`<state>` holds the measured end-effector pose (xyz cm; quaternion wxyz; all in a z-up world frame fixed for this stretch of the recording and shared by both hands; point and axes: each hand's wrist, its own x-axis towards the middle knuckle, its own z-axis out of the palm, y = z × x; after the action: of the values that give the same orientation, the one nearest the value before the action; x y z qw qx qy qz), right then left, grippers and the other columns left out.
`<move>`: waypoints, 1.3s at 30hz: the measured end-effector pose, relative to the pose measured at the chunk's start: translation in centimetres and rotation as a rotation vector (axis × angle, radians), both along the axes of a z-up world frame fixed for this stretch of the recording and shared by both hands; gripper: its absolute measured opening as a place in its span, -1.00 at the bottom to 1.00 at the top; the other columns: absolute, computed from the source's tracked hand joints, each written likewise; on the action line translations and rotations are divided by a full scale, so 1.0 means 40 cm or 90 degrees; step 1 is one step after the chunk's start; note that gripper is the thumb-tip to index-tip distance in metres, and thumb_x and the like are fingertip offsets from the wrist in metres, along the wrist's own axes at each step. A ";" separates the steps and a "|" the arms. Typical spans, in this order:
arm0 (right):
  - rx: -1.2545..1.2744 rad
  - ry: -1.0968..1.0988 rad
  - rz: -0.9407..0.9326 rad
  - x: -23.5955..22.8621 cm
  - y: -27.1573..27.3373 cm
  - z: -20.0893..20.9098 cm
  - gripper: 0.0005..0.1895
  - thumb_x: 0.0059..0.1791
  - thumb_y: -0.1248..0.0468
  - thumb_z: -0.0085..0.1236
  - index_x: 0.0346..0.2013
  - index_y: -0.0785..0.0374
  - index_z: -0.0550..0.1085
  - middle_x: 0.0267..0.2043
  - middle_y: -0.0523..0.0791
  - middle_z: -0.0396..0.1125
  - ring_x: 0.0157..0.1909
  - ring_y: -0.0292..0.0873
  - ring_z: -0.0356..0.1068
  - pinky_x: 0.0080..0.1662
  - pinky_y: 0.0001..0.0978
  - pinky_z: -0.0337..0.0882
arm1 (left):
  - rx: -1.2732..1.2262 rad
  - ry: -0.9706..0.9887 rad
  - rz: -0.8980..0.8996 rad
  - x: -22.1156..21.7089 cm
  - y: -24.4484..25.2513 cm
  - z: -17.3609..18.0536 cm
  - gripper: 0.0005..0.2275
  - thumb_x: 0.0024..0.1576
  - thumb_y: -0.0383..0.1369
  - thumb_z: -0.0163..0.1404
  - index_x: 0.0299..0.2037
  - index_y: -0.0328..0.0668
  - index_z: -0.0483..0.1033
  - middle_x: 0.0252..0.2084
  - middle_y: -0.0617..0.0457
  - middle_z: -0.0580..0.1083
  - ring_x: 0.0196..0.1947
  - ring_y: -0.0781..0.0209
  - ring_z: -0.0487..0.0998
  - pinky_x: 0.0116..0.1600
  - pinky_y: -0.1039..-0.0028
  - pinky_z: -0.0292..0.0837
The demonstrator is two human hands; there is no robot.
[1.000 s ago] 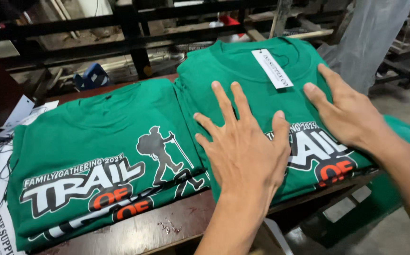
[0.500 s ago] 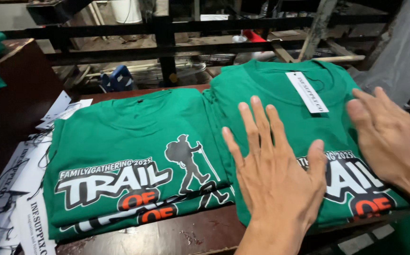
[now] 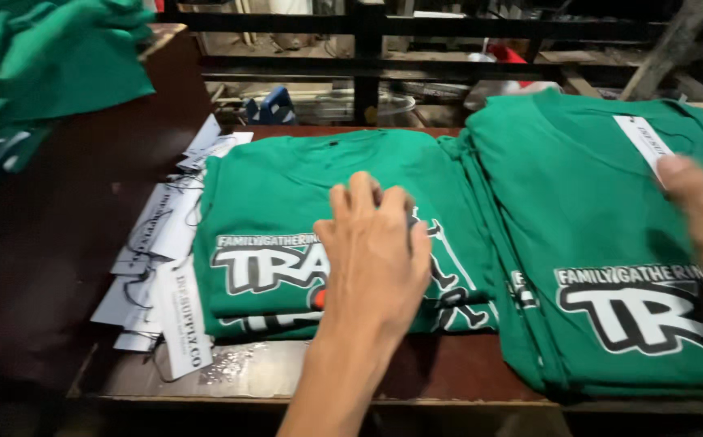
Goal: The person attaches a white tag to the collar of a green t-shirt using a black plastic fastener. They then fold the shirt and place it on a stack of identical shirts, repeating the process for multiple shirts.
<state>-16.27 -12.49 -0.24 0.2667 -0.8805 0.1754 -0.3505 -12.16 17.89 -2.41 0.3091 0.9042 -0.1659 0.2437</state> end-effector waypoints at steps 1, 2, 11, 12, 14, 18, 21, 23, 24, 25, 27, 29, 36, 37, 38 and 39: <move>0.079 0.133 -0.036 -0.013 0.106 0.061 -0.20 0.23 -0.19 -0.06 0.56 0.31 0.14 0.20 0.44 0.31 0.20 0.50 0.32 0.25 0.29 0.20 | 0.025 0.065 -0.003 0.006 0.024 0.003 -0.84 0.26 -0.23 0.00 -0.18 -0.11 0.55 -0.08 0.00 0.32 -0.02 0.02 0.30 -0.02 0.01 0.29; 0.079 0.133 -0.033 -0.016 0.147 0.071 -0.20 0.23 -0.19 -0.06 0.56 0.31 0.14 0.20 0.44 0.31 0.20 0.50 0.32 0.25 0.29 0.20 | 0.026 0.065 0.000 0.012 0.044 -0.010 -0.84 0.26 -0.23 0.00 -0.18 -0.11 0.55 -0.08 0.00 0.32 -0.02 0.02 0.30 -0.02 0.01 0.29; 0.030 0.006 0.261 -0.019 0.410 0.073 -0.83 0.07 0.41 0.21 -0.04 0.30 0.57 0.44 0.10 0.13 -0.11 -0.08 0.54 -0.11 -0.25 0.59 | 0.087 0.094 -0.145 -0.055 0.137 -0.011 -0.49 0.11 0.14 0.04 0.12 0.03 0.50 0.04 -0.04 0.42 -0.03 -0.14 0.31 0.02 -0.01 0.11; 0.047 0.026 0.265 -0.013 0.415 0.062 -0.82 0.04 0.39 0.22 -0.05 0.28 0.59 0.40 0.09 0.19 -0.06 -0.04 0.54 -0.11 -0.23 0.62 | 0.118 0.053 -0.135 -0.056 0.138 -0.019 -0.38 -0.02 0.19 0.17 0.15 0.04 0.48 0.06 -0.04 0.43 0.00 -0.18 0.31 0.02 -0.06 0.13; 0.065 0.047 0.267 -0.003 0.418 0.048 -0.81 0.02 0.37 0.23 -0.07 0.25 0.61 0.37 0.09 0.25 -0.01 0.00 0.55 -0.12 -0.21 0.65 | 0.148 0.013 -0.126 -0.055 0.137 -0.030 -0.26 -0.15 0.23 0.29 0.19 0.05 0.47 0.08 -0.05 0.44 0.03 -0.23 0.32 0.03 -0.10 0.14; 0.071 -0.007 0.267 -0.001 0.404 0.037 -0.90 0.07 0.46 0.23 -0.13 0.39 0.59 0.25 0.13 0.35 -0.04 -0.04 0.52 -0.08 -0.30 0.64 | 0.124 0.005 -0.113 -0.047 0.129 -0.044 -0.35 -0.08 0.15 0.29 0.19 0.12 0.48 0.10 0.01 0.43 0.06 -0.21 0.31 0.02 -0.13 0.15; 0.098 -0.030 0.272 -0.003 0.389 0.023 -0.95 0.12 0.50 0.19 -0.13 0.43 0.56 0.24 0.15 0.37 -0.22 -0.01 0.56 -0.10 -0.33 0.66 | 0.119 -0.002 -0.106 -0.050 0.124 -0.050 -0.40 -0.01 0.14 0.23 0.21 0.15 0.48 0.12 0.00 0.43 0.05 -0.21 0.31 -0.01 -0.12 0.16; 0.091 -0.045 0.286 -0.001 0.386 0.019 -0.96 0.14 0.51 0.18 -0.12 0.46 0.56 0.23 0.20 0.36 -0.18 -0.01 0.54 -0.08 -0.30 0.69 | 0.123 -0.005 -0.099 -0.048 0.125 -0.052 -0.41 0.03 0.13 0.19 0.24 0.17 0.47 0.13 -0.01 0.43 0.06 -0.24 0.31 -0.03 -0.16 0.18; 0.114 -0.048 0.287 -0.001 0.386 0.018 -0.97 0.14 0.50 0.19 -0.14 0.44 0.55 0.23 0.17 0.37 -0.20 -0.06 0.52 -0.08 -0.32 0.69 | 0.091 -0.015 -0.106 -0.046 0.125 -0.055 -0.55 0.12 0.07 0.10 0.18 0.20 0.54 0.10 0.02 0.48 0.02 -0.22 0.32 -0.04 -0.11 0.16; 0.137 -0.051 0.288 -0.001 0.386 0.019 -0.99 0.14 0.48 0.19 -0.16 0.41 0.55 0.22 0.14 0.38 -0.21 -0.10 0.49 -0.09 -0.35 0.70 | 0.058 -0.026 -0.112 -0.045 0.124 -0.057 -0.65 0.20 0.01 0.00 0.11 0.22 0.61 0.07 0.04 0.52 -0.01 -0.20 0.33 -0.05 -0.06 0.14; 0.123 -0.046 0.283 -0.006 0.388 0.023 -0.98 0.14 0.49 0.20 -0.16 0.43 0.56 0.19 0.13 0.40 -0.20 -0.09 0.51 -0.09 -0.36 0.68 | 0.010 -0.050 -0.120 -0.045 0.130 -0.050 -0.69 0.23 0.00 -0.06 0.03 0.20 0.64 -0.01 0.15 0.60 -0.10 -0.05 0.36 -0.05 0.06 0.11; 0.111 -0.039 0.273 -0.014 0.393 0.035 -0.97 0.13 0.49 0.20 -0.16 0.44 0.57 0.16 0.12 0.42 -0.19 -0.08 0.52 -0.09 -0.37 0.67 | -0.038 -0.071 -0.133 -0.045 0.130 -0.053 -0.68 0.27 -0.01 -0.11 -0.05 0.17 0.67 -0.09 0.27 0.68 -0.18 0.09 0.39 -0.06 0.18 0.09; 0.140 0.107 0.273 -0.028 0.395 0.075 -0.82 0.04 0.46 0.22 -0.07 0.33 0.61 -0.16 -0.01 0.58 -0.20 -0.15 0.62 0.00 -0.44 0.60 | -0.140 -0.123 -0.123 -0.048 0.120 -0.054 -0.82 0.30 -0.17 -0.01 -0.19 0.04 0.63 -0.50 0.24 0.48 -0.34 0.17 0.39 -0.09 0.30 0.19; 0.113 0.175 0.267 -0.028 0.397 0.082 -0.69 -0.04 0.47 0.24 -0.01 0.23 0.62 -0.08 -0.06 0.62 -0.12 -0.15 0.66 0.09 -0.41 0.61 | -0.166 -0.122 -0.110 -0.048 0.120 -0.053 -0.79 0.31 -0.17 -0.04 -0.12 0.03 0.65 -0.42 0.20 0.52 -0.35 0.16 0.38 -0.11 0.30 0.20; 0.112 0.174 0.265 -0.026 0.406 0.096 -0.69 -0.04 0.47 0.24 -0.01 0.23 0.62 -0.08 -0.06 0.62 -0.12 -0.15 0.66 0.09 -0.41 0.61 | -0.166 -0.123 -0.112 -0.052 0.117 -0.051 -0.79 0.31 -0.17 -0.04 -0.12 0.03 0.65 -0.42 0.20 0.52 -0.35 0.16 0.38 -0.11 0.30 0.20; 0.124 0.245 0.243 -0.024 0.414 0.111 -0.51 -0.03 0.47 0.19 0.19 0.12 0.49 -0.10 -0.02 0.65 -0.15 -0.11 0.67 0.00 -0.32 0.63 | -0.197 -0.152 -0.107 -0.056 0.114 -0.049 -0.82 0.30 -0.21 0.01 -0.09 -0.02 0.65 -0.42 0.15 0.46 -0.35 0.16 0.39 -0.09 0.31 0.27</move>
<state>-17.23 4.08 4.19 0.3730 -0.9181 0.0869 -0.1019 -14.39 22.46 -4.36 0.4417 0.7938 -0.2363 0.3448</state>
